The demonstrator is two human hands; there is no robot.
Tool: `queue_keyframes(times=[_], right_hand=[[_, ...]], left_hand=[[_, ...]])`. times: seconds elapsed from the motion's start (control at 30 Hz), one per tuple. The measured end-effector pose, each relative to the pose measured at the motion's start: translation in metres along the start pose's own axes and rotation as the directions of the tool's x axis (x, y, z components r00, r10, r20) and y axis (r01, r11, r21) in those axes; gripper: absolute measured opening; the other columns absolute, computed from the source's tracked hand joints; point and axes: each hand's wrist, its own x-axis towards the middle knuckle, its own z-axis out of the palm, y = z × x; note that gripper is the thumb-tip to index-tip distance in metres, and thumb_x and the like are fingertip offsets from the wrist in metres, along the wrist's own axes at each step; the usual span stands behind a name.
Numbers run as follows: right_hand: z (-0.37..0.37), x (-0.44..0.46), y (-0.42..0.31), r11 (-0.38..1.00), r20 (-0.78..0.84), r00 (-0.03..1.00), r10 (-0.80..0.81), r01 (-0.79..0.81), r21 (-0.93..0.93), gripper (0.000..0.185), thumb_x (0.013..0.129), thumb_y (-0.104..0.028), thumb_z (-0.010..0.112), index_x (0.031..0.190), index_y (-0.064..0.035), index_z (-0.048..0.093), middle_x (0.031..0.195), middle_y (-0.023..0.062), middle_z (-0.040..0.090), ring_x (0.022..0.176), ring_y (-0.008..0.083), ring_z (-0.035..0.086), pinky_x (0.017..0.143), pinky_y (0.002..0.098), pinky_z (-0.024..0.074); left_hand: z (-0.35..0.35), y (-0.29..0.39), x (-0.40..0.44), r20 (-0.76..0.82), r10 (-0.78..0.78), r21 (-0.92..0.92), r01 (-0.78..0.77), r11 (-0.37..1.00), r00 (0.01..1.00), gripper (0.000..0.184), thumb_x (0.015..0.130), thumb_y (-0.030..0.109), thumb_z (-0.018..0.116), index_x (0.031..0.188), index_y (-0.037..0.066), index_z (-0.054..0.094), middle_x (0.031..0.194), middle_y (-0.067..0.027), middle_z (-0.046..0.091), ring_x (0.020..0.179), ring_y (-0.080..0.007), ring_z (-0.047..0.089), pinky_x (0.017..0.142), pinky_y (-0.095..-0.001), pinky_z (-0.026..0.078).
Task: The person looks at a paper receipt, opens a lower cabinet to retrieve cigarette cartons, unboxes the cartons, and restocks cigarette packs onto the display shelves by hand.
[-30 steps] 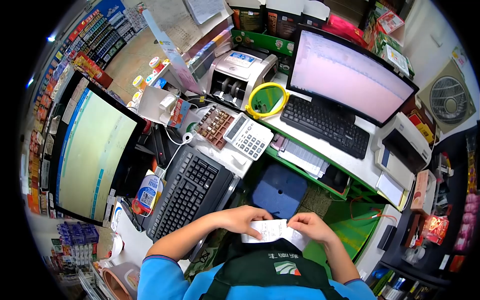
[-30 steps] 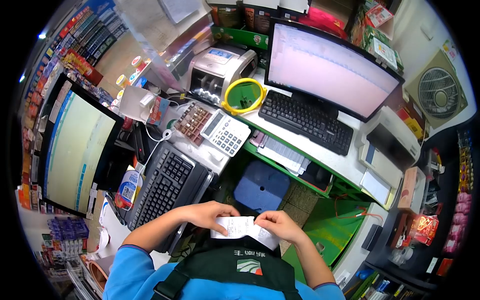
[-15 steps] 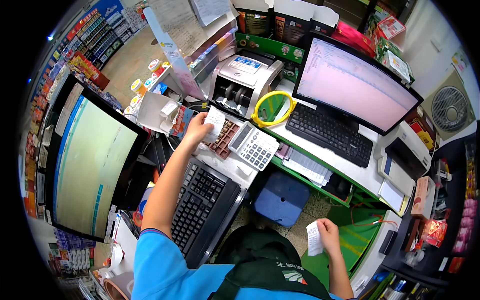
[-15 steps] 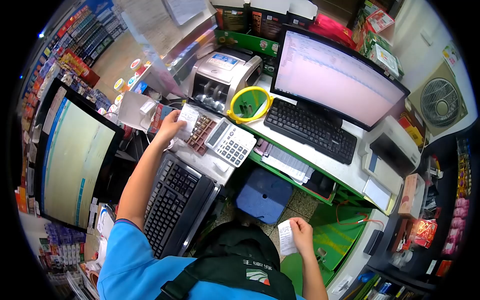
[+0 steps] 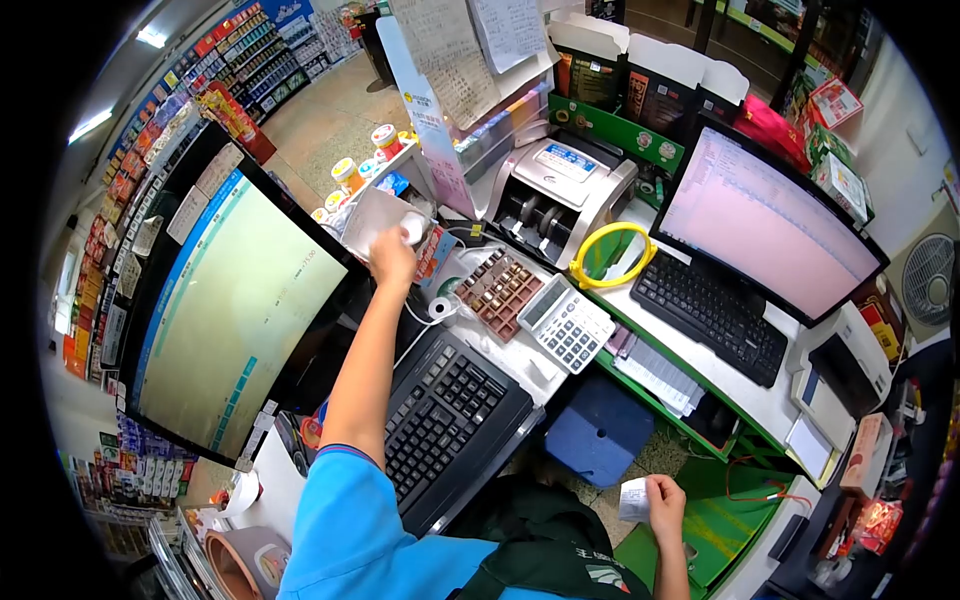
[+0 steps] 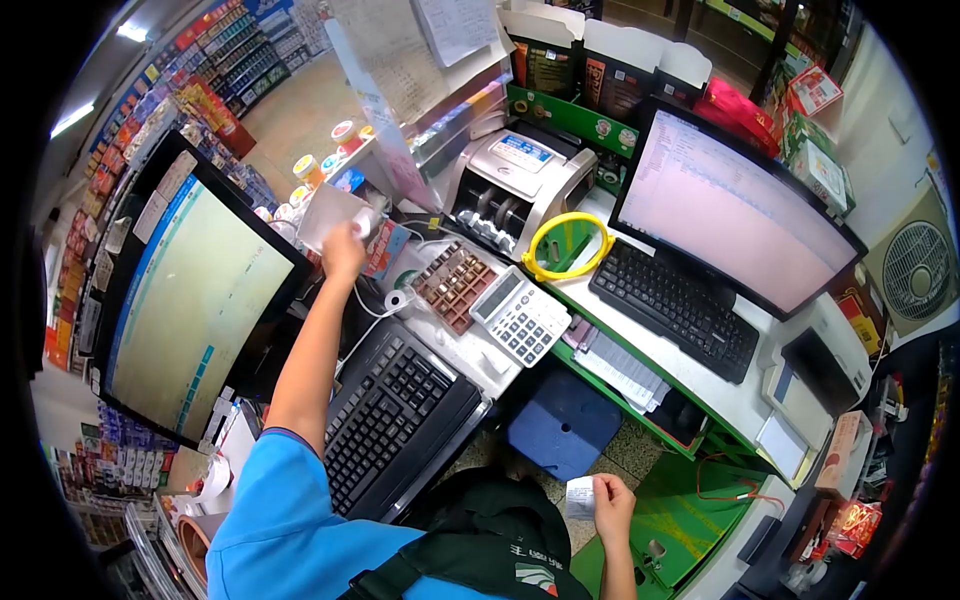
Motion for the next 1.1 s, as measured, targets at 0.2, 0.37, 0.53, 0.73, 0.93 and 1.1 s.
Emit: queue_keyframes(times=[0.2, 0.37, 0.53, 0.73, 0.93, 1.1], right_hand=[[0.002, 0.003, -0.01, 0.994, -0.011, 0.996, -0.09, 0.089, -0.065, 0.014, 0.083, -0.011, 0.055, 0.083, 0.0021, 0.06, 0.075, 0.0028, 0.06, 0.068, 0.0093, 0.054, 0.063, 0.0234, 0.044], [0.013, -0.002, 0.009, 0.994, -0.032, 0.994, -0.103, 0.102, -0.033, 0.017, 0.084, -0.013, 0.053, 0.092, -0.0008, 0.062, 0.085, 0.0071, 0.063, 0.078, 0.0126, 0.058, 0.068, 0.0269, 0.0462], [0.015, -0.023, -0.021, 0.986, -0.278, 0.952, -0.125, 0.15, 0.071, 0.016, 0.083, -0.015, 0.055, 0.086, -0.0003, 0.06, 0.076, 0.0102, 0.062, 0.071, 0.0152, 0.059, 0.063, 0.0276, 0.0447], [-0.02, -0.081, -0.026, 0.938, -0.681, 0.732, -0.029, 0.257, 0.235, 0.015, 0.085, -0.011, 0.054, 0.087, 0.0022, 0.059, 0.079, 0.0067, 0.06, 0.071, 0.0092, 0.055, 0.063, 0.0237, 0.0439], [-0.062, -0.149, 0.029, 0.966, -0.701, 0.709, -0.072, 0.224, 0.127, 0.017, 0.086, -0.015, 0.053, 0.092, -0.0002, 0.06, 0.086, 0.0068, 0.061, 0.082, 0.0127, 0.056, 0.071, 0.0265, 0.0447], [-0.133, -0.213, 0.092, 0.955, -0.729, 0.684, 0.021, 0.202, 0.218, 0.026, 0.084, -0.019, 0.057, 0.105, -0.0034, 0.055, 0.096, 0.0081, 0.06, 0.084, 0.0151, 0.058, 0.072, 0.027, 0.0454]], left_hand=[[-0.024, 0.011, -0.006, 0.323, -0.086, -0.368, 0.209, 0.906, 0.942, 0.046, 0.067, 0.023, 0.064, 0.106, 0.002, 0.052, 0.094, -0.0189, 0.061, 0.089, -0.0347, 0.058, 0.078, -0.0396, 0.046], [-0.005, -0.039, 0.014, 0.135, 0.348, -0.391, -0.273, 0.879, 0.928, 0.057, 0.071, 0.028, 0.063, 0.116, 0.0, 0.043, 0.11, -0.0178, 0.052, 0.098, -0.0287, 0.053, 0.083, -0.0376, 0.043], [-0.055, 0.162, -0.153, -0.117, 0.552, -0.74, -0.443, 0.506, 0.825, 0.046, 0.079, 0.01, 0.057, 0.119, -0.003, 0.04, 0.118, -0.0163, 0.045, 0.111, -0.0271, 0.043, 0.098, -0.0368, 0.03], [-0.066, 0.259, -0.361, 0.527, 0.849, -0.657, 0.621, 0.427, -0.026, 0.04, 0.074, 0.0, 0.062, 0.109, 0.004, 0.043, 0.1, -0.0059, 0.05, 0.094, -0.0146, 0.05, 0.081, -0.0258, 0.04], [-0.088, 0.284, -0.435, 0.533, 0.778, -0.523, 0.593, 0.612, -0.333, 0.013, 0.078, -0.003, 0.057, 0.08, 0.005, 0.047, 0.07, -0.002, 0.054, 0.059, -0.0079, 0.051, 0.056, -0.0192, 0.041], [-0.079, 0.306, -0.49, 0.47, 0.807, -0.711, 0.388, 0.586, -0.356, 0.01, 0.075, 0.0, 0.058, 0.076, 0.007, 0.05, 0.066, 0.0016, 0.052, 0.058, -0.0059, 0.049, 0.055, -0.0182, 0.04]])
